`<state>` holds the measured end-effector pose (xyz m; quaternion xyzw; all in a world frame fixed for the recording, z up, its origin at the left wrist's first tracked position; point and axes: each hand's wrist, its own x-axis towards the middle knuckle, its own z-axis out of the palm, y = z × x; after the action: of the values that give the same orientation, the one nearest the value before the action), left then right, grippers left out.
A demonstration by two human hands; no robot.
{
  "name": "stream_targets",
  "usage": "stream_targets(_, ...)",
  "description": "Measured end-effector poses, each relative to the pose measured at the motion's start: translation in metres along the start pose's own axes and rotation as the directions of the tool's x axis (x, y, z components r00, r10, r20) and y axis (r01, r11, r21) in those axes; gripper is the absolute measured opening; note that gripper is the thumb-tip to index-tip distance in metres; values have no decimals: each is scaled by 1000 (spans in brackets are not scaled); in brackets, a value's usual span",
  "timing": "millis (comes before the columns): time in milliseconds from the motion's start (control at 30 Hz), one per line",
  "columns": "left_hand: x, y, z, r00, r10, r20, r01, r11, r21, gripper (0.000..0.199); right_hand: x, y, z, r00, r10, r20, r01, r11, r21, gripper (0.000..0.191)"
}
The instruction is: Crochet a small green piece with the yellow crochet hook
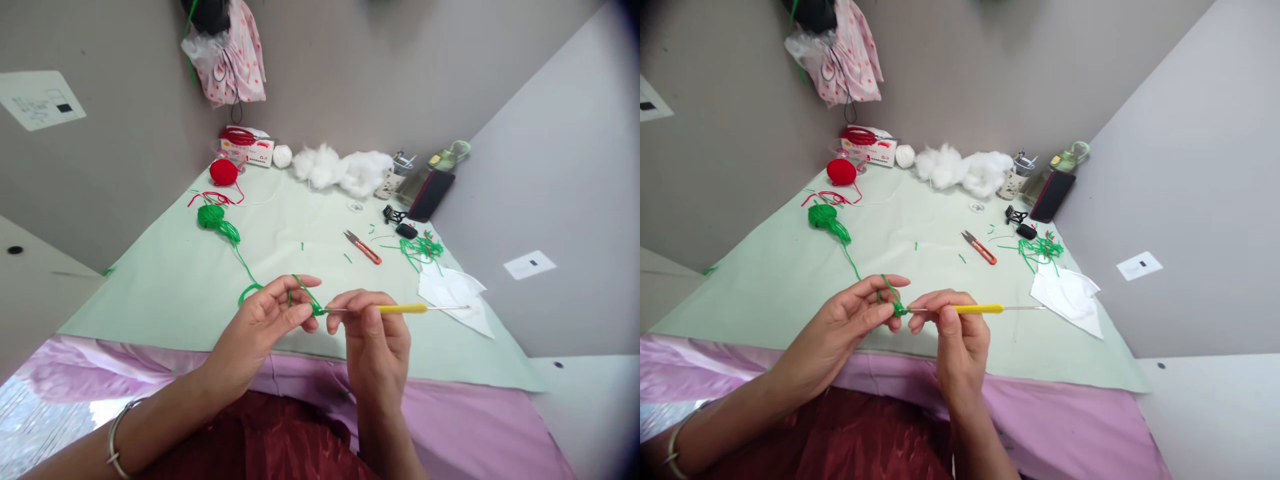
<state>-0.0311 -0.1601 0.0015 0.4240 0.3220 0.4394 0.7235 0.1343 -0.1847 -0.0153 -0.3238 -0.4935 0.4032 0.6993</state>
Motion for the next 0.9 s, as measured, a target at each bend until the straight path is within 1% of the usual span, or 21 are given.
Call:
stream_targets(67,0,0,0,1000,4,-6,-4,1000,18,23,-1,-1,-1,1000,-20,22,21,999,-49,22)
stream_targets(167,0,-1,-1,999,28,-18,-26,997,67,25,-4,-2,-2,995,-92,33,97,977,-190,23)
stream_targets(267,-1,0,-1,998,45,-33,-41,993,115,26,-7,-3,-3,981,-186,57,194,917,-348,24)
stream_targets(333,-2,0,-1,998,43,-39,-38,991,125,25,-8,-6,-4,965,-242,103,262,858,-443,25)
stream_targets(467,-1,0,0,997,49,-68,-40,991,129,25,-8,-10,-5,917,-309,252,399,714,-576,24)
stream_targets(533,-1,-1,1,995,56,-84,-44,991,129,26,-9,-8,-5,887,-323,331,463,608,-645,24)
stream_targets(600,-1,-1,3,995,53,-84,-44,994,102,29,-11,0,-5,850,-361,385,522,476,-707,25)
stream_targets(667,-1,0,4,998,11,-69,-8,999,35,35,-13,10,-6,800,-444,403,568,343,-748,31)
stream_targets(700,0,1,4,998,-30,-55,30,999,-14,38,-14,14,-7,771,-488,408,584,289,-758,34)
stream_targets(733,0,2,3,996,-81,-31,79,995,-67,41,-15,17,-7,747,-516,420,603,258,-755,36)
stream_targets(767,1,3,1,992,-130,-3,129,985,-118,43,-15,18,-7,745,-518,420,607,268,-748,37)
stream_targets(800,3,5,-1,986,-165,22,167,973,-162,44,-15,18,-7,766,-508,395,594,323,-736,36)
stream_targets(833,4,6,-3,982,-185,42,189,963,-194,43,-14,15,-7,809,-478,342,553,422,-718,34)
stream_targets(900,5,9,-6,984,-171,40,176,961,-215,40,-12,8,-4,912,-375,167,393,677,-623,28)
